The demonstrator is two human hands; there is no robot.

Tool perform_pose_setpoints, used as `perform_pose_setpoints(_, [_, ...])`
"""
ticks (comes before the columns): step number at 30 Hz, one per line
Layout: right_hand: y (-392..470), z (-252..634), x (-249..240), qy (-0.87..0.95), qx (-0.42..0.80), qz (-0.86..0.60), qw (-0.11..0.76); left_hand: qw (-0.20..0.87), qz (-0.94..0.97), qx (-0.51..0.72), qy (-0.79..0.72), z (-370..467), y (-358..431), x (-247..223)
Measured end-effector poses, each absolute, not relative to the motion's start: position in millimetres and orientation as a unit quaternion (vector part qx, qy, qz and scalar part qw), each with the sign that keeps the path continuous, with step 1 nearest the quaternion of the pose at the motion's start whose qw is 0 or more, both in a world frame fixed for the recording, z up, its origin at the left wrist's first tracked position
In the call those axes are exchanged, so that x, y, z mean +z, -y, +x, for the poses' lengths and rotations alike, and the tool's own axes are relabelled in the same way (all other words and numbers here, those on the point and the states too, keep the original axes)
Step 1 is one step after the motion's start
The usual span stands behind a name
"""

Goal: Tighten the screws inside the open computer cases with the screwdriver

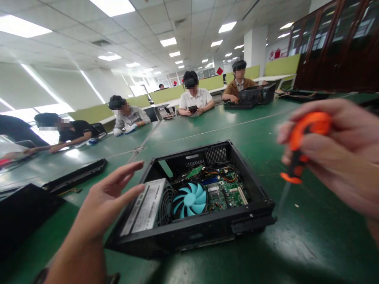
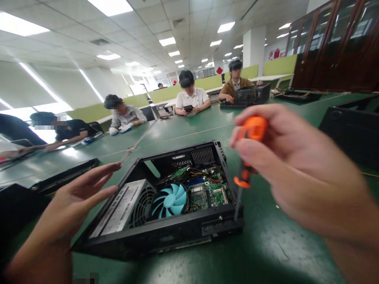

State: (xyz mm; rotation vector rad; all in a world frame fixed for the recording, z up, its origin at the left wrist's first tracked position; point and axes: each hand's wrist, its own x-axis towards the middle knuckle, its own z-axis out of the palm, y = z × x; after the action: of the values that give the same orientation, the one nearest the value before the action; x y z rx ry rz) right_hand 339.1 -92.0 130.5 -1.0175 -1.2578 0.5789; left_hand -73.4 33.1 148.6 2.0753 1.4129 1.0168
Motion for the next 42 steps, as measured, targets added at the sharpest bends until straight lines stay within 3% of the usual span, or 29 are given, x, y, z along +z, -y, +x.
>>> perform_pose_setpoints(2, [49.6,301.5,158.0,0.673,0.151,-0.457,0.562,0.336,0.636,0.505,-0.477,-90.5,-47.0,113.5])
perform_pose_setpoints(4, [10.3,271.8,165.8,0.735,0.074,-0.473,0.481,0.415,0.571,0.56,-0.433,-100.0,-60.2,84.3])
perform_pose_setpoints(11, [-48.3,232.3,125.8,0.823,0.073,-0.489,0.28,0.527,0.512,0.502,-0.455,-107.1,-63.2,71.2])
perform_pose_setpoints(19, [-57.4,225.1,105.4,0.829,0.084,-0.486,0.263,0.504,0.504,0.511,-0.479,-102.8,-62.0,75.0])
perform_pose_setpoints(42, [-53.5,221.0,105.2,0.844,0.054,-0.491,0.21,0.514,0.479,0.519,-0.487,-90.9,-49.2,81.4])
